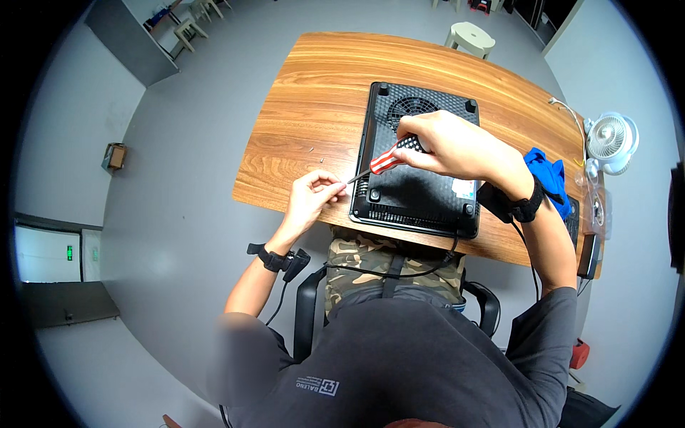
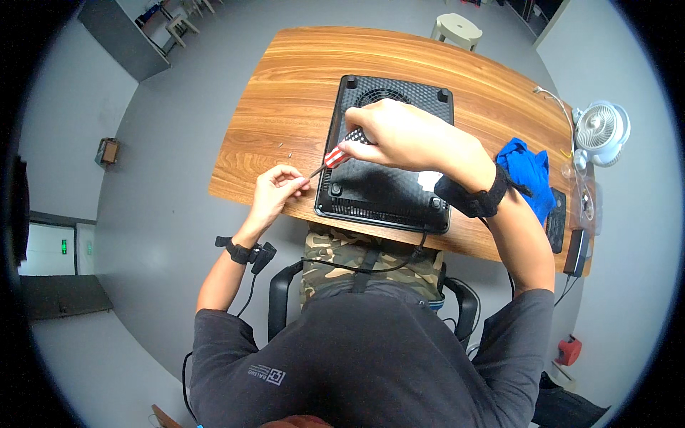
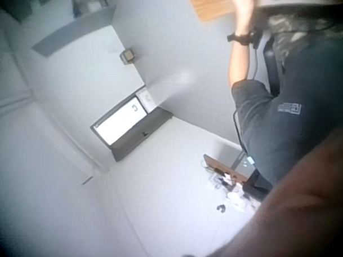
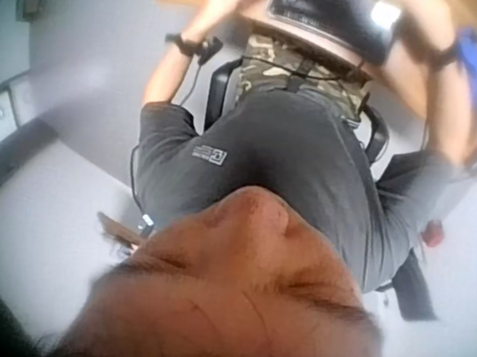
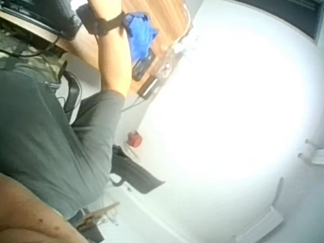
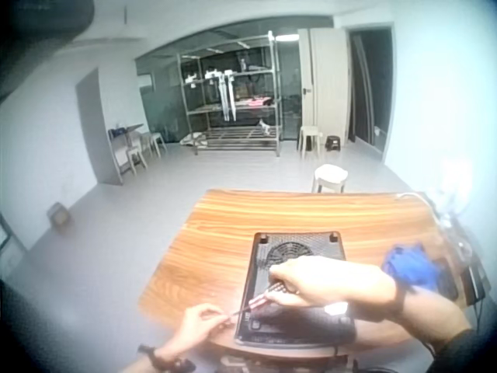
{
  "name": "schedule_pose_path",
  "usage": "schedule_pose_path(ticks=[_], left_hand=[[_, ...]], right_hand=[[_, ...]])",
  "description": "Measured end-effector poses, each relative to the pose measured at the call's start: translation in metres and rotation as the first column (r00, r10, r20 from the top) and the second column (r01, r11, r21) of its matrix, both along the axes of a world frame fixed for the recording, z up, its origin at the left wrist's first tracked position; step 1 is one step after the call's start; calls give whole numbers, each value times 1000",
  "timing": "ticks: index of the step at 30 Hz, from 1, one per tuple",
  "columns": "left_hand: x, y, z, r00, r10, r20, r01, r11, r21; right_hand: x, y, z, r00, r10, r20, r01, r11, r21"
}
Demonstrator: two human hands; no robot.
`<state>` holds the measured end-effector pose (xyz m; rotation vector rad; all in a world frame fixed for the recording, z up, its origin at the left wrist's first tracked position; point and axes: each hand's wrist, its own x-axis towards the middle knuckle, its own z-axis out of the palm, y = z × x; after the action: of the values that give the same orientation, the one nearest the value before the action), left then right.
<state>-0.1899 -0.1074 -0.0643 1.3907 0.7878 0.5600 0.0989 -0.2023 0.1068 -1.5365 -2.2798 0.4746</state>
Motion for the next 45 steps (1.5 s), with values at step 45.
schedule_pose_path(ticks=[45], left_hand=[[55, -21, 67, 900, -355, 253, 401, 902, -161]], right_hand=[[67, -58, 14, 955, -173, -242, 168, 985, -41]])
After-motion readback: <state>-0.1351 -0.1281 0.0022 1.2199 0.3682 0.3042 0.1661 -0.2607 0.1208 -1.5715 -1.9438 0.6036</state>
